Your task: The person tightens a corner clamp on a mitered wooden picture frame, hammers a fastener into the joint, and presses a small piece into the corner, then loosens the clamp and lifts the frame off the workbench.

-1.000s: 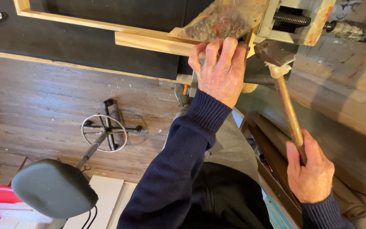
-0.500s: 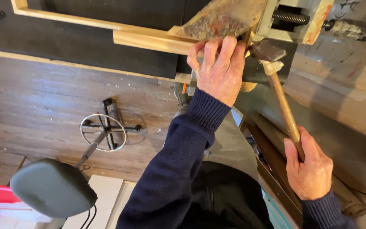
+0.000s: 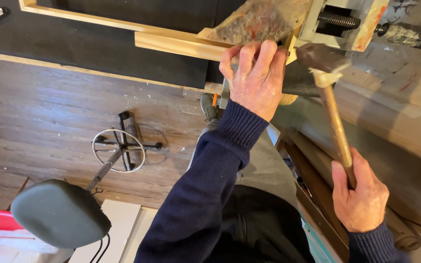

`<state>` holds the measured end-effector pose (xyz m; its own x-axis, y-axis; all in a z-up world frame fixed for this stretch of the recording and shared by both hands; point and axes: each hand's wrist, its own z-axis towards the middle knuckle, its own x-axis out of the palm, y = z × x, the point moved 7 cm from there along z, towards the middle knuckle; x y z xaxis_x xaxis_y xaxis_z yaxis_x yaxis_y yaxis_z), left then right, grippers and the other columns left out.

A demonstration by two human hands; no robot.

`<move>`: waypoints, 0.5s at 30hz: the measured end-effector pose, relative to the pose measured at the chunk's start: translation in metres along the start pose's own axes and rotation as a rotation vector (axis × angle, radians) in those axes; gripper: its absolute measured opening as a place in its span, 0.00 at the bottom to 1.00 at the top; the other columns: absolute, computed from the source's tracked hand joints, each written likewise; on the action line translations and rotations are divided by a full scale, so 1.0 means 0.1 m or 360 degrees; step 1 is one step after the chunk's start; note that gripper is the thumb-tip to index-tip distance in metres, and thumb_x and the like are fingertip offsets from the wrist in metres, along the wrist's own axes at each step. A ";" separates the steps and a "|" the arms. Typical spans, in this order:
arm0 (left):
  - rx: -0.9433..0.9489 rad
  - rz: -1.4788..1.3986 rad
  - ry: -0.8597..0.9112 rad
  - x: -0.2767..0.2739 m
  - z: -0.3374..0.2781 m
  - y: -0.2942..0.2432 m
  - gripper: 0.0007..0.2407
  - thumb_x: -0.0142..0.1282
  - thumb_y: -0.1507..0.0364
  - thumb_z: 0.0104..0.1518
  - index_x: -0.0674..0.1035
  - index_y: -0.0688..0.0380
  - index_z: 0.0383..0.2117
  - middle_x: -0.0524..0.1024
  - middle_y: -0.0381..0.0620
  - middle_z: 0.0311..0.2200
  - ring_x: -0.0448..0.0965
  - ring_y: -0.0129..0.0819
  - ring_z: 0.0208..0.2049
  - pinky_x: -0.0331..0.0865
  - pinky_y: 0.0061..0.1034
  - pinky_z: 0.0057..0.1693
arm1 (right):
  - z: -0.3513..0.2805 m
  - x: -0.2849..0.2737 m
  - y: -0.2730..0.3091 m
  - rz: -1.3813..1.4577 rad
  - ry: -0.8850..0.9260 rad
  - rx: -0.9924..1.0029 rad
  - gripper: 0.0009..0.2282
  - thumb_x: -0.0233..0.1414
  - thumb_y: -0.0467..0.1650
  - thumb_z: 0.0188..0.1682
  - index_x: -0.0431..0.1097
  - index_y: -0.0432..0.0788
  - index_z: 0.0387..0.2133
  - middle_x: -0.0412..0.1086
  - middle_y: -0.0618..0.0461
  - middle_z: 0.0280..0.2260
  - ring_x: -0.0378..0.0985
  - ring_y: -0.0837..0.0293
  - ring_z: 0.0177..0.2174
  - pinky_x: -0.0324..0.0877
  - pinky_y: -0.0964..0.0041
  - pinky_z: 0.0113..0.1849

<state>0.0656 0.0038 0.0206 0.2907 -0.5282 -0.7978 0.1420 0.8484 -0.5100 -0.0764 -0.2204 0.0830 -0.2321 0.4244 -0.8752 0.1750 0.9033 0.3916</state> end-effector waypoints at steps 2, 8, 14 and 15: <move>-0.0006 0.0025 0.0009 0.01 0.00 0.00 0.05 0.60 0.73 0.59 0.80 0.54 0.39 0.66 0.36 0.46 0.66 0.34 0.54 0.55 0.43 0.64 | 0.02 0.01 0.00 -0.0032 0.0002 -0.0020 0.15 0.57 0.29 0.58 0.69 0.36 0.56 0.75 0.36 0.40 0.80 0.42 0.37 0.74 0.58 0.41; -0.0010 0.0016 0.0011 -0.02 -0.01 0.00 0.06 0.60 0.73 0.58 0.80 0.54 0.40 0.67 0.36 0.46 0.67 0.35 0.55 0.55 0.44 0.63 | 0.00 0.03 -0.04 -0.0022 -0.0011 -0.0018 0.15 0.57 0.29 0.58 0.70 0.36 0.55 0.75 0.36 0.39 0.80 0.43 0.37 0.74 0.59 0.40; -0.0010 0.0023 0.0013 -0.04 0.01 0.00 0.07 0.60 0.72 0.58 0.81 0.53 0.40 0.67 0.36 0.46 0.67 0.35 0.54 0.56 0.45 0.64 | -0.02 -0.02 0.00 -0.0053 -0.0012 -0.0021 0.15 0.57 0.29 0.59 0.70 0.37 0.57 0.74 0.36 0.38 0.80 0.43 0.35 0.73 0.60 0.38; 0.0001 0.0020 0.0021 -0.06 0.02 -0.02 0.07 0.60 0.72 0.57 0.81 0.54 0.41 0.67 0.36 0.46 0.67 0.35 0.54 0.56 0.45 0.64 | -0.04 -0.04 -0.01 -0.0035 0.0005 0.0039 0.15 0.56 0.29 0.59 0.70 0.37 0.58 0.74 0.37 0.37 0.79 0.44 0.33 0.73 0.60 0.37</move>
<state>0.0659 0.0056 0.0268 0.2798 -0.5181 -0.8083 0.1391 0.8549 -0.4998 -0.0793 -0.2226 0.0869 -0.2394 0.4049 -0.8825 0.1935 0.9106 0.3653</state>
